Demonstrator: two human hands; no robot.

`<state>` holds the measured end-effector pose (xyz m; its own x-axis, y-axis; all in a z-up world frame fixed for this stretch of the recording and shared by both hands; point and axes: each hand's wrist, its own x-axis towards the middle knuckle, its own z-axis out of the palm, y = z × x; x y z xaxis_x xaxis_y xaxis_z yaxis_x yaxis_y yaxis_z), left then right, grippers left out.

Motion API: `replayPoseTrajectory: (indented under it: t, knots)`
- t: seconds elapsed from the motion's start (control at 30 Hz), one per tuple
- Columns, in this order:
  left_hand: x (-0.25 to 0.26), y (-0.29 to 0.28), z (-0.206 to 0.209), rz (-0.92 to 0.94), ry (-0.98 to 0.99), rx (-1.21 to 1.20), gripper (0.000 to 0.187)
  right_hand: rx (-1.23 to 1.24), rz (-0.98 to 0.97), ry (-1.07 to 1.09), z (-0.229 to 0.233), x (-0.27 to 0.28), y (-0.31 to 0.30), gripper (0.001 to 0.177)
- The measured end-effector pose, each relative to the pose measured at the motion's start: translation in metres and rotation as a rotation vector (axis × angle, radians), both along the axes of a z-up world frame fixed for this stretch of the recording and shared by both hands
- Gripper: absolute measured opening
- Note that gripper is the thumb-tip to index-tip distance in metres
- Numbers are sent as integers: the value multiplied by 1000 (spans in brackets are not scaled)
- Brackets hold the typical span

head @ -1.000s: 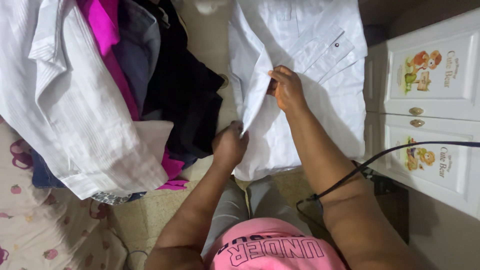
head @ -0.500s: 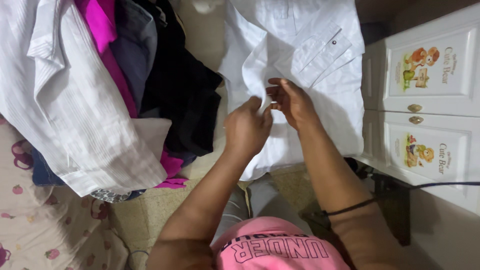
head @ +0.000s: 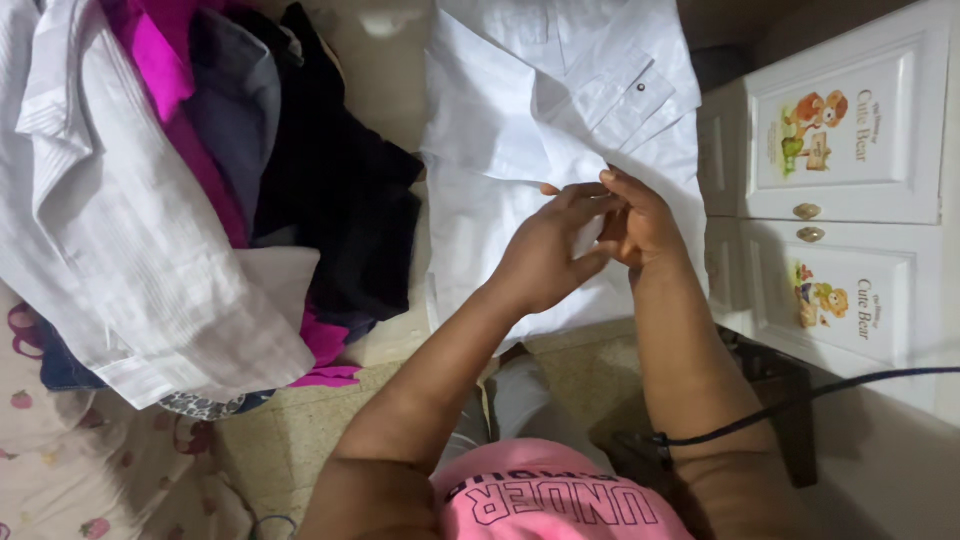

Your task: The person picks up a white shirt from a pile of clothes, holds it up, and then folds it on a surface. They then pick up several socks, rolling some together and folding others before placing them on a shelf. Finally, they return to the white shirt and continue folding it.

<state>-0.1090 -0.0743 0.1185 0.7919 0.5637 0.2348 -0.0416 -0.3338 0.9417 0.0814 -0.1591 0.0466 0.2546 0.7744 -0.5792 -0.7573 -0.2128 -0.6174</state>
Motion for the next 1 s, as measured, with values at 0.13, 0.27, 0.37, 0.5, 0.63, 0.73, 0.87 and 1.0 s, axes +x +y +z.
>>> replayPoseTrajectory:
  t: [0.13, 0.27, 0.37, 0.5, 0.63, 0.73, 0.87, 1.0]
  knots:
    - [4, -9, -78, 272, -63, -512, 22, 134, -35, -81, -7, 4, 7, 51]
    - [-2, 24, -174, 546, -276, -992, 25, 158, 87, 20, -6, 15, 6, 54]
    - [1, 46, -215, 573, -27, -1359, 40, 141, 40, 52, -13, 15, 2, 56]
    - [29, 71, -253, 563, -215, -1551, 55, 140, 54, 58, -28, 17, 2, 57]
    - [43, 108, -279, 1000, -234, -1582, 55, 127, 75, 50, -38, 20, 3, 59]
    - [30, 116, -289, 962, -407, -1547, 55, 73, 73, 55, -40, 23, 5, 65]
    - [18, 123, -293, 892, -614, -1512, 56, 32, 52, -13, -43, 23, 5, 68]
    - [10, 117, -294, 807, -702, -1506, 53, 41, 73, 22, -57, 29, 1, 66]
